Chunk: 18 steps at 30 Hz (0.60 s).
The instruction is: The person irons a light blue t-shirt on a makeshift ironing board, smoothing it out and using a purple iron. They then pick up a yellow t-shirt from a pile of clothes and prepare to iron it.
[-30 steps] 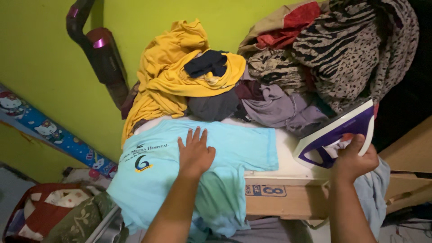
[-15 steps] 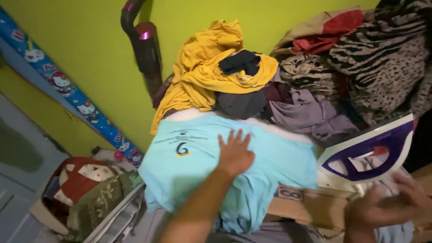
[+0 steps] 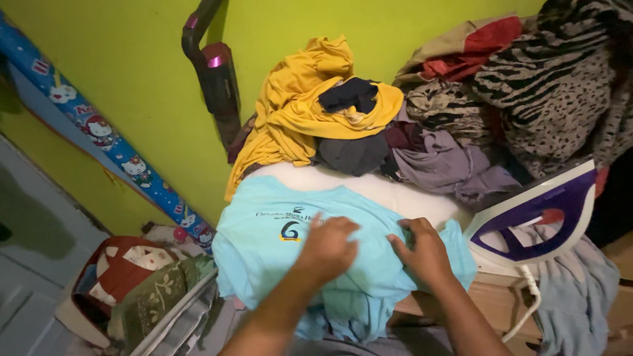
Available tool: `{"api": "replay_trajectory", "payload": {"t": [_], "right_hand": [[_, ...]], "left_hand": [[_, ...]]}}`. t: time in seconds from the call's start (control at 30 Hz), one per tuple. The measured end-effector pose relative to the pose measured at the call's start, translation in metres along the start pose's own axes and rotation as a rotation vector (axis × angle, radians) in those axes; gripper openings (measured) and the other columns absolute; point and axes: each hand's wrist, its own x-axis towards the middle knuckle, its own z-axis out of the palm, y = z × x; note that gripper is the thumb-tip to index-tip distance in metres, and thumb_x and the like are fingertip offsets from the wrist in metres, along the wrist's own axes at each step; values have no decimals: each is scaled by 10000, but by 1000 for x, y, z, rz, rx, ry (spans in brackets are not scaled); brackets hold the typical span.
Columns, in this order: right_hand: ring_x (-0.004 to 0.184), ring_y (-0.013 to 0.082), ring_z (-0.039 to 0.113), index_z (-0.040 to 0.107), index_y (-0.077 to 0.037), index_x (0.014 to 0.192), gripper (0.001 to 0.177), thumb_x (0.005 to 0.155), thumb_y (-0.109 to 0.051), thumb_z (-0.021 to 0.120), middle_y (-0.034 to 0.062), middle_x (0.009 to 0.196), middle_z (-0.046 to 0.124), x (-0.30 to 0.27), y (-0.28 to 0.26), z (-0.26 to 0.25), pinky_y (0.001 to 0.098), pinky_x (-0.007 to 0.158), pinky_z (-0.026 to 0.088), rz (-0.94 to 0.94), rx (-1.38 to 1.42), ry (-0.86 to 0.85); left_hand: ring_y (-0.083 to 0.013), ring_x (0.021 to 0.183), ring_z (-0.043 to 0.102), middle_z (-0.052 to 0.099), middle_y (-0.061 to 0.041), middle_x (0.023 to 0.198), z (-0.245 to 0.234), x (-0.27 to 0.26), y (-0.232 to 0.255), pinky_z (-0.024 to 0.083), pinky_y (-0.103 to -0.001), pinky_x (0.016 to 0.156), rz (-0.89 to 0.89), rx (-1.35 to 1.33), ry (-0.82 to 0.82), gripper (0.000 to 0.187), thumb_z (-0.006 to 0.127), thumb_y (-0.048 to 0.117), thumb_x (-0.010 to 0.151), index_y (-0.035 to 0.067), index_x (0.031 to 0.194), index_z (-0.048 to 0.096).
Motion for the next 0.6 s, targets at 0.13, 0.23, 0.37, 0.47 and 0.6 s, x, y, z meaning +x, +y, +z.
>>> {"api": "replay_trajectory", "payload": {"t": [0.13,0.23,0.37,0.47,0.6], "right_hand": [[983,373,652,650,-21,1249,517,821,-293,757,176,1072,654,7,-2,-2,463,841,521,-111,-130,40],[991,399,658,630,-36,1289,538,850,-327,741,192,1125,648,21,-2,2,487,836,524,-27,-222,-15],[1013,397,691,711,-77,1171,386,883,-333,732,188,1104,711,36,0,10,479,884,539,84,-282,-77],[966,406,706,743,-73,1101,319,867,-289,743,204,1024,740,42,7,7,485,872,543,63,-259,12],[887,411,716,740,-72,1101,286,891,-266,736,213,931,744,49,20,-11,494,820,553,57,-267,196]], "left_hand": [[-277,1103,620,695,-60,1052,-57,-35,-14,320,-594,1116,-336,89,-151,307,810,277,762,135,1013,704],[-326,1122,598,676,-84,1042,-72,-57,-7,292,-629,1041,-277,115,-157,416,884,300,592,115,908,688],[-309,1052,580,651,-78,973,-67,-70,2,274,-642,1077,-268,132,-288,451,903,269,551,100,904,680],[-261,1040,645,684,-44,948,-63,-72,8,399,-553,1065,-137,171,-299,154,804,133,746,155,857,700],[-292,907,707,714,-104,911,-75,-70,16,558,-397,844,-298,-513,-402,148,753,159,825,69,927,693]]}}
